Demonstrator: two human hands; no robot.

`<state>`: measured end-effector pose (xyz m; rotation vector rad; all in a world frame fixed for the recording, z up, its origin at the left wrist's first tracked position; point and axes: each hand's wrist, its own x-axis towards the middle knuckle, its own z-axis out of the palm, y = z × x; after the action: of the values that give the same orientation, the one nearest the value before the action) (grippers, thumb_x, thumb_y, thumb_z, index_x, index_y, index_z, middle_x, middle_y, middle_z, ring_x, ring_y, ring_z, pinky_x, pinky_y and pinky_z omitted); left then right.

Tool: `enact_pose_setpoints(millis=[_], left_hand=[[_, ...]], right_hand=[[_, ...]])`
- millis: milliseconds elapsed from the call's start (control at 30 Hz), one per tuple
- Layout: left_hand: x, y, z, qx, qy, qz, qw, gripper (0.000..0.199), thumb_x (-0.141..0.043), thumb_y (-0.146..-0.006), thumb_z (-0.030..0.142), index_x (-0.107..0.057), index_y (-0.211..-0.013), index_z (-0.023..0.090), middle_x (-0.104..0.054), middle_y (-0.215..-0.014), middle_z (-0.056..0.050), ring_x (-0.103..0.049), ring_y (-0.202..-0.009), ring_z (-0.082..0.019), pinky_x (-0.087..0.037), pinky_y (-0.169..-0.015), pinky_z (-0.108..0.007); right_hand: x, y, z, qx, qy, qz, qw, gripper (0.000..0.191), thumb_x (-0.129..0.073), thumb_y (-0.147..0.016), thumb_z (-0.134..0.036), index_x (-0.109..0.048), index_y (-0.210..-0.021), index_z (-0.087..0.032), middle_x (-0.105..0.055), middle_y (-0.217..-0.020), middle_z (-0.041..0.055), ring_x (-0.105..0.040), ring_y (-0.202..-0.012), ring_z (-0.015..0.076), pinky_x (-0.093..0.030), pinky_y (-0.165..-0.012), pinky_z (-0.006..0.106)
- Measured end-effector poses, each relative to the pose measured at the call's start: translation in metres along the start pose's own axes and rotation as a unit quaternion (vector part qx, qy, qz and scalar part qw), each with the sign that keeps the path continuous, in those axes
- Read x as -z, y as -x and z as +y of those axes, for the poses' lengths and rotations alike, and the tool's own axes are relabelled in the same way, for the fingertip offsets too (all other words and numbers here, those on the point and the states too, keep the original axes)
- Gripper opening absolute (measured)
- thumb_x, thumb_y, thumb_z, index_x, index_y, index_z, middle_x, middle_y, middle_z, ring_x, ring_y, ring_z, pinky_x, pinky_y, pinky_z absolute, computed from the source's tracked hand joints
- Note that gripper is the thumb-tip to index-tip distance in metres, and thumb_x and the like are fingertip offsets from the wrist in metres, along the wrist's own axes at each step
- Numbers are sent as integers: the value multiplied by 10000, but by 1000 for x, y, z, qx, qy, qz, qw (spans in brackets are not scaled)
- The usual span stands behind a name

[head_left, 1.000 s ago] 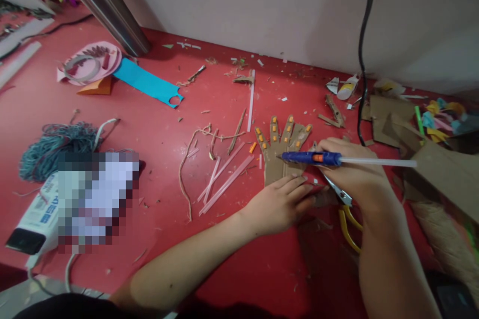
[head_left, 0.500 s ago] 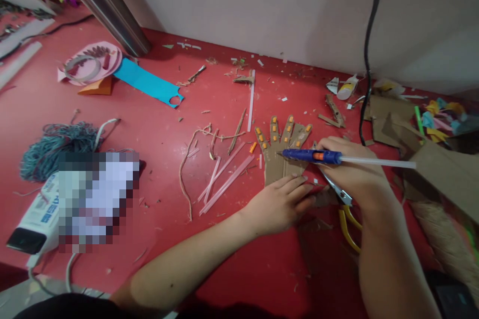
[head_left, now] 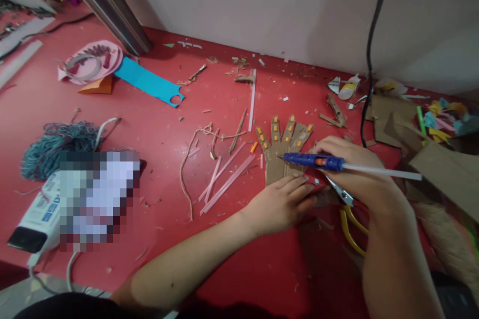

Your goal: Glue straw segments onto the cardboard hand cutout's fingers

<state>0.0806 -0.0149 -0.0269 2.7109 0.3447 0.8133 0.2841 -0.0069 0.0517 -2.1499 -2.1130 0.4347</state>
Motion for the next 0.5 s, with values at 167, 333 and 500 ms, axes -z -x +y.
enact_pose_setpoints(millis=[167, 333, 500], left_hand=[[1, 0, 0, 0, 1, 10, 1000, 275, -487, -1042, 250, -701, -1167, 129, -695, -1253, -85, -615, -1258, -246, -447, -1163, -374], [2, -1, 0, 5, 2, -13, 1000, 288, -470, -1051, 255, -694, -1189, 138, -688, -1280, -87, -598, -1291, -243, -442, -1171, -382], [3, -1, 0, 8, 11, -31, 999, 282, -474, -1049, 250, -700, -1177, 139, -685, -1294, -92, -588, -1308, -247, -443, -1172, -390]], right_hand=[[5, 2, 1, 34, -48, -16, 998, 148, -540, -866, -303, -669, -916, -251, -721, -963, 33, -645, -829, 204, -389, -664, 299], [7, 1, 2, 21, -84, -14, 996, 220, -491, -900, -355, -681, -860, -250, -723, -910, 34, -652, -785, 196, -415, -660, 298], [6, -1, -1, -27, -45, 5, 999, 239, -514, -851, -442, -659, -827, -254, -719, -891, 42, -641, -768, 222, -388, -632, 314]])
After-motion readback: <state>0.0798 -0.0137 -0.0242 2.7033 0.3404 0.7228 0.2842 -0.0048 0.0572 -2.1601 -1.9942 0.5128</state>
